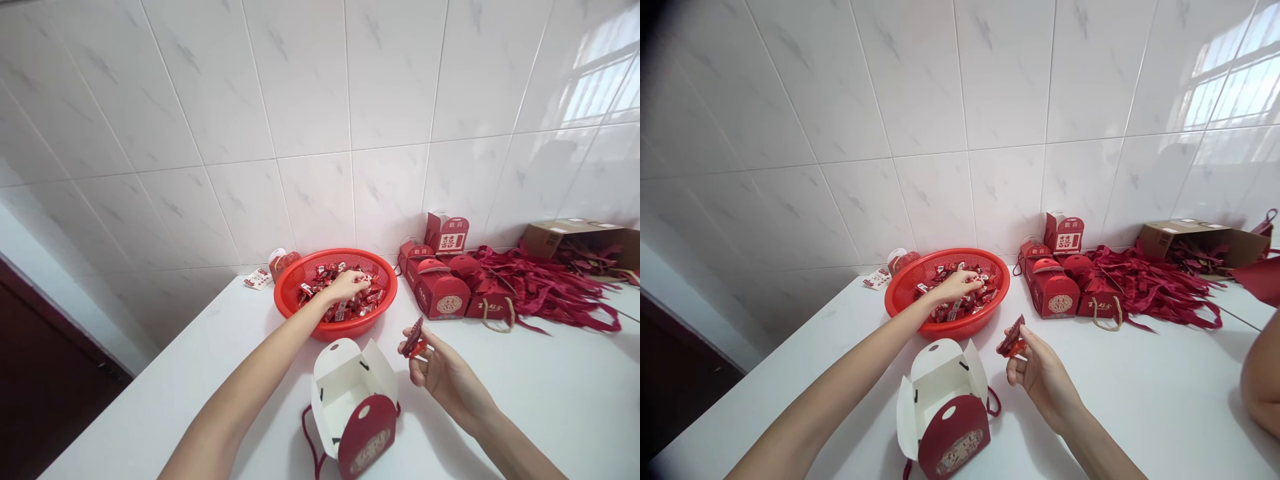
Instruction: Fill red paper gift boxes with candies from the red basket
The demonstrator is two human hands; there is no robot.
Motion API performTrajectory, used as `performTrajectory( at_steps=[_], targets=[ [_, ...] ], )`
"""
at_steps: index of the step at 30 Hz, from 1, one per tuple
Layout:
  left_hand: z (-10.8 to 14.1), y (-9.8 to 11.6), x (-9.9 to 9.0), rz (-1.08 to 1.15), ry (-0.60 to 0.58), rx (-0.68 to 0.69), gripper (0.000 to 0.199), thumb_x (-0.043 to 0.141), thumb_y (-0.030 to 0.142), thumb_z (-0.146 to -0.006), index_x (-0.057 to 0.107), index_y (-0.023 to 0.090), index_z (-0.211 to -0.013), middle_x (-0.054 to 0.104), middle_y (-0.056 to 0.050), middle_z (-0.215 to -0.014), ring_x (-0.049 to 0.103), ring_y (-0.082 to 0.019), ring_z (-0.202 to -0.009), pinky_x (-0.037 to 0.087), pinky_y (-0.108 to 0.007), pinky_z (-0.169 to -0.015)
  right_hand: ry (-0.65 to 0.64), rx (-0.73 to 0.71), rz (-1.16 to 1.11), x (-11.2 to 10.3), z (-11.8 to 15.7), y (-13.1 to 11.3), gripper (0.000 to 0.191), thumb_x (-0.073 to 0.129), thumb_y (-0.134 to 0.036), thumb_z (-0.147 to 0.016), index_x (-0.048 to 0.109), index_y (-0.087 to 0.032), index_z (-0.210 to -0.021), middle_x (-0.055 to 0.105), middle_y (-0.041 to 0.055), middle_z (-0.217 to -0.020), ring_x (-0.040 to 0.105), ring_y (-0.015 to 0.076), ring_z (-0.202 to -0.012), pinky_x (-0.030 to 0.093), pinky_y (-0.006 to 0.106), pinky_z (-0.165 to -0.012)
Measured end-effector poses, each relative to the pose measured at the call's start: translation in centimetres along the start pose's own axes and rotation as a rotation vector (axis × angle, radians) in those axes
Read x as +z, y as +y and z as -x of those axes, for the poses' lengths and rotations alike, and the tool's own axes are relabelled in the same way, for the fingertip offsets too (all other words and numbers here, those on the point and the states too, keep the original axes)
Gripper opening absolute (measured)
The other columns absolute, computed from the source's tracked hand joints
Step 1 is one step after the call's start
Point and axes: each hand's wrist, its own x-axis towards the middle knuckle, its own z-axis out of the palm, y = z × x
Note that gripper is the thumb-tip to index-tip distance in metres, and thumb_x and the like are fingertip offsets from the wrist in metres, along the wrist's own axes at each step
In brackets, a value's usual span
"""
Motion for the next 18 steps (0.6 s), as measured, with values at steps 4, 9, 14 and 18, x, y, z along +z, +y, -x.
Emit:
performTrajectory(
  at_steps=[4, 9, 14, 18],
  targets=[
    [-0.2, -0.1, 0.3, -0.188, -0.135, 0.080, 0.014, 0.060, 0.022, -0.087, 0.068, 0.017, -0.077, 0.071, -0.007, -0.105, 0.066, -0.025, -0.101, 0.048, -0.032, -0.094, 0.008, -0.032, 0.077, 0.3, 0.1, -0.1, 0.044, 0.084, -0.058, -0.070, 0.068, -0.018, -0.081, 0.073, 0.0032, -0.083, 0.050, 0.0061, -0.043, 0.041, 0.021, -0.046],
    [-1.2, -0.3, 0.7, -0.333, -0.263, 0.083, 0.018, 0.066, 0.017, -0.079, 0.076, 0.021, -0.094, 0.061, -0.010, -0.133, 0.062, -0.029, -0.113, 0.046, -0.036, -0.098, -0.009, -0.050, 0.129, 0.3, 0.2, 0.1, 0.046, 0.081, -0.060, -0.074, 0.065, -0.017, -0.079, 0.073, 0.0035, -0.084, 0.049, 0.0051, -0.043, 0.039, 0.020, -0.045],
    [-2.0, -0.2, 1.1, -0.282, -0.221, 0.088, 0.008, 0.066, 0.024, -0.080, 0.073, 0.020, -0.082, 0.072, -0.007, -0.096, 0.065, -0.024, -0.095, 0.048, -0.030, -0.089, -0.012, -0.054, 0.161, 0.0, 0.3, 0.3, 0.044, 0.078, -0.059, -0.078, 0.065, -0.018, -0.082, 0.072, 0.0026, -0.083, 0.050, 0.0060, -0.044, 0.040, 0.021, -0.047],
    [-1.5, -0.1, 0.6, -0.157, -0.101, 0.079, 0.024, 0.062, 0.028, -0.082, 0.060, 0.018, -0.061, 0.060, -0.002, -0.063, 0.059, -0.019, -0.072, 0.046, -0.027, -0.076, -0.019, -0.073, 0.159, 0.0, 0.4, 0.2, 0.040, 0.076, -0.057, -0.082, 0.064, -0.018, -0.082, 0.072, 0.0023, -0.085, 0.051, 0.0059, -0.045, 0.041, 0.022, -0.048]
  ],
)
